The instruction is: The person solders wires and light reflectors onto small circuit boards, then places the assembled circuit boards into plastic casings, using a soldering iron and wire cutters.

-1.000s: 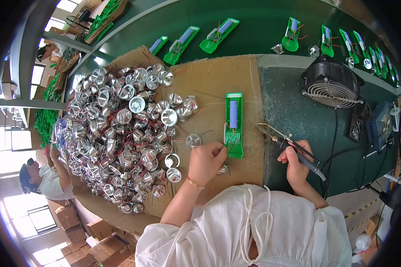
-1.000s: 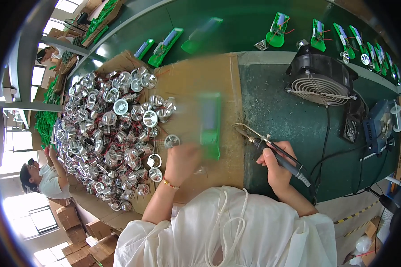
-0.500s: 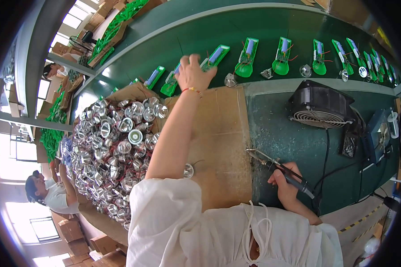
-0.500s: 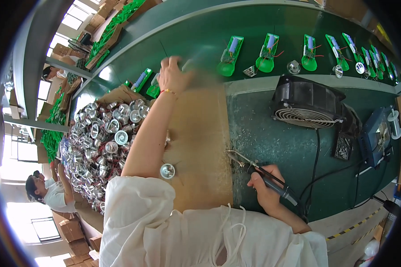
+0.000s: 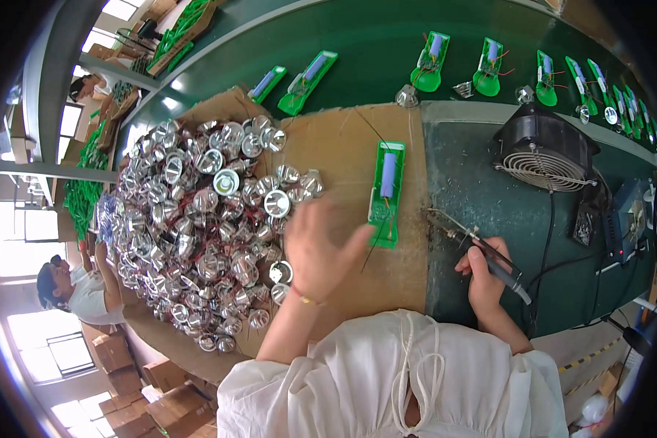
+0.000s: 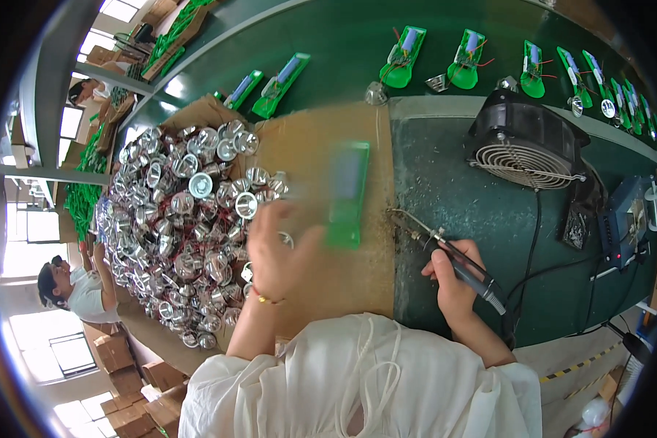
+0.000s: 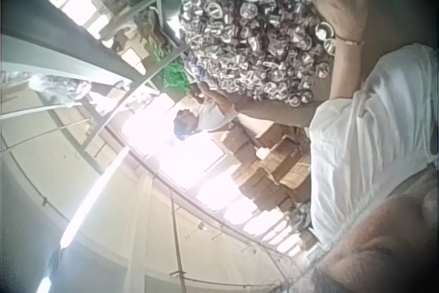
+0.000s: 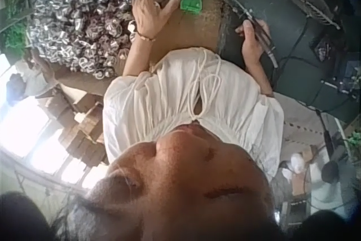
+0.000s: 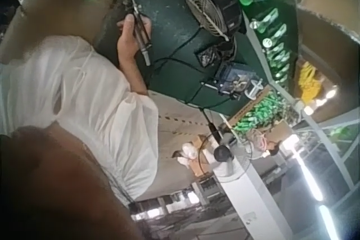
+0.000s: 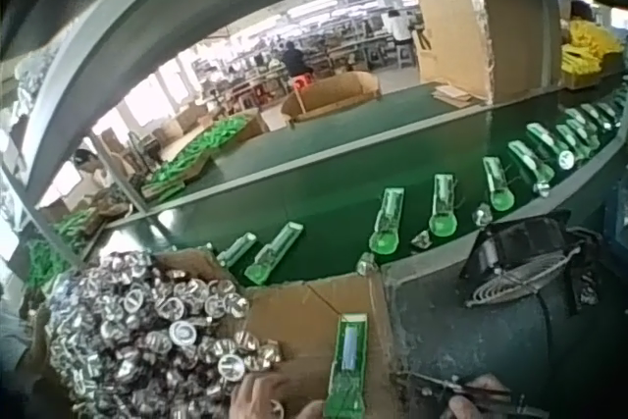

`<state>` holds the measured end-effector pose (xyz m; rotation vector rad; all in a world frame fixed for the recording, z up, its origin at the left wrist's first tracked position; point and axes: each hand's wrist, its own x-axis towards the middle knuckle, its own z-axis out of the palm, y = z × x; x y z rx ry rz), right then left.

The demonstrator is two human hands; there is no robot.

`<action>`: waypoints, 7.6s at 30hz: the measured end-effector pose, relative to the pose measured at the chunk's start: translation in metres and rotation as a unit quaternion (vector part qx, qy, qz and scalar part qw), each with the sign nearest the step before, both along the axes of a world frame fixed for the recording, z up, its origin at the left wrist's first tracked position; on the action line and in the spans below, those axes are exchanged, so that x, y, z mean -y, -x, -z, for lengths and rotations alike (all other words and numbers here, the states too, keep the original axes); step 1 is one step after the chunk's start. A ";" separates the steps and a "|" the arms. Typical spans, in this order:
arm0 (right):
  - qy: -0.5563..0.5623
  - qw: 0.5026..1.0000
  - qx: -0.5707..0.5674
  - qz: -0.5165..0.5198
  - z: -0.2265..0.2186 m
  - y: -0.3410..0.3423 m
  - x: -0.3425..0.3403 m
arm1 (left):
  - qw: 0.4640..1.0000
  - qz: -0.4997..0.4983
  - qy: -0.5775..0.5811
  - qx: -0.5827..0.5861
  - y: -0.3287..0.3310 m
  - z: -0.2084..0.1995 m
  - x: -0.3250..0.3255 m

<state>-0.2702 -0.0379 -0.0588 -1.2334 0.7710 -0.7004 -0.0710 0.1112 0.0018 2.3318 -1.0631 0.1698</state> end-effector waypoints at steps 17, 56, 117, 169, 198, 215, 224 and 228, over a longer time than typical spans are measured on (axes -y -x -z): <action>0.047 0.998 0.027 -0.014 -0.012 0.006 -0.020 | 0.999 -0.015 -0.027 0.027 0.001 0.035 -0.027; 0.046 0.996 0.044 -0.055 -0.014 -0.012 -0.030 | 0.978 -0.038 0.069 -0.195 0.021 0.040 0.008; 0.063 0.997 0.034 -0.043 -0.018 -0.011 -0.026 | 0.977 0.026 0.056 -0.206 0.020 0.035 0.007; 0.057 0.998 -0.020 0.003 0.004 -0.009 -0.002 | 0.992 -0.086 0.089 0.019 -0.016 -0.016 -0.029; 0.094 0.995 -0.003 -0.045 -0.013 -0.006 -0.022 | 0.992 0.018 -0.056 0.110 -0.043 0.019 -0.033; 0.113 0.987 0.018 -0.114 -0.013 -0.017 -0.029 | 0.965 -0.026 0.070 -0.250 0.021 0.033 -0.009; 0.089 0.991 0.022 -0.096 -0.009 -0.028 -0.034 | 0.965 -0.016 0.073 -0.252 0.021 0.041 -0.005; 0.051 0.994 0.026 -0.095 -0.009 -0.029 -0.034 | 0.959 -0.023 0.089 -0.267 0.020 0.042 -0.003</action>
